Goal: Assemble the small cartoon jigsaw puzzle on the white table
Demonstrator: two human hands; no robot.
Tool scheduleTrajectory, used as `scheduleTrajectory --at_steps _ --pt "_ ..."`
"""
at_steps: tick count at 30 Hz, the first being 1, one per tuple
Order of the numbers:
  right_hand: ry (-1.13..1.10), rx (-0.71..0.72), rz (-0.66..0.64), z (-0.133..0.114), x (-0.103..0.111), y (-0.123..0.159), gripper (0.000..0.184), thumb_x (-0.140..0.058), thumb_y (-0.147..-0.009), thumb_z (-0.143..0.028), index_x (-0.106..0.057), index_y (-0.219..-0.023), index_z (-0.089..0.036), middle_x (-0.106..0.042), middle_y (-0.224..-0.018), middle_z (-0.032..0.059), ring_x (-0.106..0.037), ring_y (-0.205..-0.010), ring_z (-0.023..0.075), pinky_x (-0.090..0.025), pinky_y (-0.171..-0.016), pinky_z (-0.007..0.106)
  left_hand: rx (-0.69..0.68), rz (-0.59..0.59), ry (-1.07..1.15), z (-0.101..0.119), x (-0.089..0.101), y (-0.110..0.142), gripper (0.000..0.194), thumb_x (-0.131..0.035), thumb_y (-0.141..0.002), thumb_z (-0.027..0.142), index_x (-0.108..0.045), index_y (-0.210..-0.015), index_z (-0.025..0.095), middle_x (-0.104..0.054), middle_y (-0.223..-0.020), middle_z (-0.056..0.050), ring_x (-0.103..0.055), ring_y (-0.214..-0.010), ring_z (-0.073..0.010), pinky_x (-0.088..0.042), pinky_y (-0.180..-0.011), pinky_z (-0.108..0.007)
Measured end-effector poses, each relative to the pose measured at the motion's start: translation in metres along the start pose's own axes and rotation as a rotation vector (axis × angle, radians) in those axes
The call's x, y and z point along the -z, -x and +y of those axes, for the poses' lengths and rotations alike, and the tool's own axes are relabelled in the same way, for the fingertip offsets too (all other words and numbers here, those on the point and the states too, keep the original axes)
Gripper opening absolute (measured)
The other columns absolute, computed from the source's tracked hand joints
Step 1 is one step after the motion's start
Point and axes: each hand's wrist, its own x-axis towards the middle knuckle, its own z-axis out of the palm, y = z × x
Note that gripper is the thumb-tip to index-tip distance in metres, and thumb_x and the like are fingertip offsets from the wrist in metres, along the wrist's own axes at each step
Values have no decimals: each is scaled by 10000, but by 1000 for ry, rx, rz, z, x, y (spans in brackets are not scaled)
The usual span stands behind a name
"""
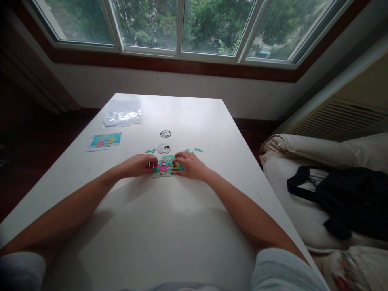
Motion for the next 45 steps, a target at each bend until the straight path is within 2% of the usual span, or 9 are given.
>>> scheduleTrajectory --at_steps 6,14,32,37,40,43,45 --pt "-6 3 1 0 0 0 393 -709 -902 -459 -668 -1230 -246 -594 -1348 148 -546 -1218 320 -421 -1052 503 25 -15 -6 2 1 0 141 -621 -787 228 -690 -909 231 -716 -893 -23 -612 -776 -183 -366 -635 -261" --pt "-6 10 4 1 0 0 392 -703 -910 -460 -665 -1233 -242 -592 -1346 147 -541 -1225 315 -417 -1060 499 32 29 -90 5 -3 0 115 -584 -797 161 -671 -833 228 -721 -870 -30 -626 -780 -188 -342 -630 -267" --pt "-3 -4 3 0 -2 -1 406 -732 -890 -445 -673 -1236 -243 -593 -1352 144 -543 -1236 321 -420 -1069 509 19 74 -150 7 -11 -2 113 -556 -850 230 -667 -829 228 -697 -790 -35 -623 -734 -203 -350 -631 -288" --pt "-102 9 30 8 7 1 377 -669 -935 -439 -664 -1256 -242 -606 -1344 140 -575 -1220 295 -457 -1054 477 38 76 -179 7 -8 -1 123 -554 -873 220 -673 -840 227 -707 -840 -43 -624 -754 -201 -363 -639 -283" --pt "-189 -85 167 27 21 5 311 -581 -983 -415 -677 -1220 -240 -633 -1298 119 -596 -1200 261 -488 -1020 419 63 119 -209 8 -6 0 141 -538 -898 203 -672 -862 224 -706 -894 -47 -620 -751 -192 -376 -641 -281" --pt "-160 -272 294 48 38 11 284 -547 -983 -403 -708 -1122 -214 -693 -1134 100 -648 -1002 229 -523 -841 351 13 177 -198 13 -6 -1 139 -531 -934 225 -657 -875 220 -691 -895 -40 -618 -776 -190 -405 -659 -285" --pt "-109 -390 283 60 47 16 261 -554 -965 -387 -719 -1045 -200 -715 -1005 80 -643 -866 203 -497 -762 320 -58 224 -182 17 -10 -2 158 -517 -966 247 -656 -896 218 -685 -924 -46 -622 -846 -198 -440 -706 -295"
